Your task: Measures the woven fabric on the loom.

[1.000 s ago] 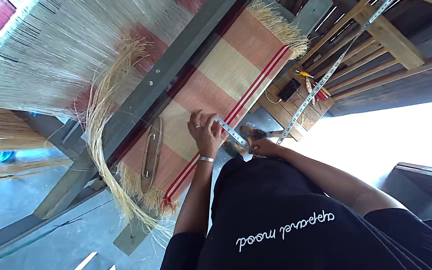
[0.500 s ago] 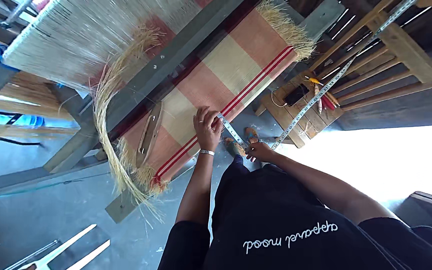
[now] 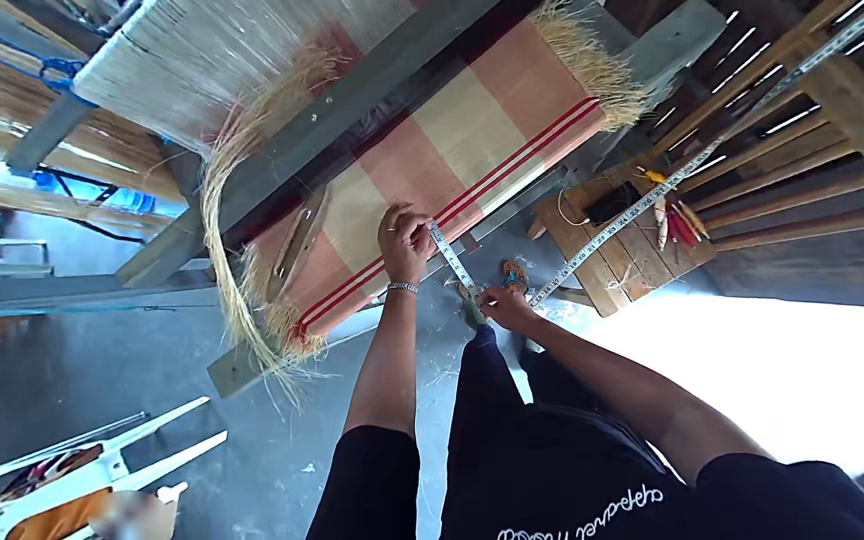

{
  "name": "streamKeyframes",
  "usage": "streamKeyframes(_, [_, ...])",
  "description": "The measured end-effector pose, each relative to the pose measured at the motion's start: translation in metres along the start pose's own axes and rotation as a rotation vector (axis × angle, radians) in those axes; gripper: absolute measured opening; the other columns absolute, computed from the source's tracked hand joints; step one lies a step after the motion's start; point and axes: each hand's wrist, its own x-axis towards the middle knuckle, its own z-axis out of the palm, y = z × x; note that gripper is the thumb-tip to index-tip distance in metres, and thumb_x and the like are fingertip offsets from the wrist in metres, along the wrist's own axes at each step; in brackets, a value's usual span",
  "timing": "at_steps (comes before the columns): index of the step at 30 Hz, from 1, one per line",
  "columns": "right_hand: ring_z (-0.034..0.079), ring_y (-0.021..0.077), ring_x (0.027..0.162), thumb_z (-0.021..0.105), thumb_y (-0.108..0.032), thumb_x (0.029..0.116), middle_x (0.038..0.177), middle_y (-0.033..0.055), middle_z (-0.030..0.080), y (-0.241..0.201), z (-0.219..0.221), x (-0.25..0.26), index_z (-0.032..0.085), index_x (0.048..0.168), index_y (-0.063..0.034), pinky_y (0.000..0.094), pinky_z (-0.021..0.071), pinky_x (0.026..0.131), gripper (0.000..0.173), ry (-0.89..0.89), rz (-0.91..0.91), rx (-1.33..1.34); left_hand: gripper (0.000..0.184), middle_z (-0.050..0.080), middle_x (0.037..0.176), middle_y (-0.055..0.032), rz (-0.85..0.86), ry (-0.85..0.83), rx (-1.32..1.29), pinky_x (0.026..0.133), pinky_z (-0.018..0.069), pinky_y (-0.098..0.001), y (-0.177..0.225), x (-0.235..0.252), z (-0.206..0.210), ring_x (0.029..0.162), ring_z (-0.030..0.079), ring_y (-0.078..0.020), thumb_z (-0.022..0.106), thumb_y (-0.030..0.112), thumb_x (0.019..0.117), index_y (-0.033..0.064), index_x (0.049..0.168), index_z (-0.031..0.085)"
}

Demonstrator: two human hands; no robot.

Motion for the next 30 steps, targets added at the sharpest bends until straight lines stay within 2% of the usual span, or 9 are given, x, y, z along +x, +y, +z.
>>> streamKeyframes(2, [0.071,0.0241,0.104,0.054,-0.031,0.1055,0.115,0.0124,0.072,0.007,0.004,0.005,0.065,0.125,-0.0044,0.0470,0.0546,0.098,0.035,0.005,-0.043,0.041,0.016,0.062,0.139,-0.0018,-0.024,-0.019,-0.005,0.123,0.0299,-0.0471,0.001,0.000,-0.001,0.145,0.042,-0.0238,0.067,0.029,0.0976,0.0223,0.107,0.078])
streamKeyframes(7, [0.072,0.0195,0.098,0.053,-0.029,0.1064,0.106,0.0071,0.075,0.014,0.010,0.018,0.068,0.118,-0.0055,0.0443,0.0558,0.094,0.031,0.046,-0.031,0.106,0.015,0.062,0.140,-0.0015,-0.020,-0.012,-0.022,0.123,0.0295,-0.0478,-0.002,-0.001,0.001,0.146,0.041,-0.0239,0.067,0.029,0.0977,0.0228,0.107,0.078])
streamKeyframes(14, [0.070,0.0234,0.100,0.050,-0.028,0.1076,0.109,0.0129,0.072,0.027,0.010,0.064,0.065,0.122,-0.0020,0.0459,0.0551,0.094,0.034,0.134,-0.101,0.095,0.016,0.061,0.140,-0.0035,0.024,-0.022,0.061,0.122,0.0304,-0.0503,0.003,-0.005,0.003,0.146,0.040,-0.0271,0.064,0.024,0.0991,0.0189,0.108,0.076])
streamKeyframes(17, [0.072,0.0211,0.096,0.050,-0.026,0.1075,0.106,0.0110,0.074,0.038,0.008,0.104,0.065,0.119,-0.0012,0.0437,0.0577,0.091,0.031,0.247,-0.254,0.103,0.018,0.062,0.141,-0.0013,0.061,-0.063,0.091,0.124,0.0278,-0.0491,0.002,-0.007,0.003,0.148,0.039,-0.0261,0.061,0.020,0.1003,0.0144,0.109,0.075])
streamKeyframes(21, [0.073,0.0120,0.088,0.054,-0.023,0.1061,0.100,0.0040,0.076,0.051,0.006,0.163,0.068,0.114,-0.0027,0.0334,0.0610,0.084,0.026,0.378,-0.547,0.155,0.019,0.064,0.141,0.0004,0.120,-0.112,0.118,0.125,0.0305,-0.0457,0.001,-0.004,0.001,0.148,0.041,-0.0232,0.057,0.018,0.1020,0.0111,0.107,0.074])
streamKeyframes(25, [0.072,0.0114,0.079,0.059,-0.019,0.1037,0.095,0.0042,0.075,0.058,0.009,0.214,0.068,0.111,-0.0031,0.0331,0.0620,0.074,0.019,0.484,-0.820,0.187,0.020,0.067,0.136,-0.0012,0.195,-0.109,0.125,0.125,0.0306,-0.0491,-0.006,-0.004,-0.001,0.144,0.046,-0.0210,0.056,0.019,0.1030,0.0105,0.112,0.073])
streamKeyframes(28, [0.072,0.0107,0.079,0.062,-0.016,0.1023,0.093,0.0035,0.074,0.055,0.014,0.247,0.068,0.108,-0.0032,0.0315,0.0630,0.072,0.015,0.504,-1.017,0.291,0.022,0.068,0.133,-0.0027,0.241,-0.108,0.100,0.121,0.0397,-0.0414,-0.010,-0.002,-0.002,0.136,0.055,-0.0166,0.057,0.021,0.1044,0.0083,0.116,0.071])
streamKeyframes(30, [0.071,0.0116,0.079,0.063,-0.013,0.1014,0.092,0.0051,0.074,0.051,0.019,0.267,0.067,0.107,-0.0004,0.0307,0.0623,0.073,0.015,0.481,-1.136,0.402,0.023,0.068,0.129,-0.0002,0.297,-0.122,0.122,0.108,0.0514,-0.0304,-0.012,0.001,-0.004,0.124,0.062,-0.0093,0.056,0.023,0.1046,0.0102,0.118,0.068])
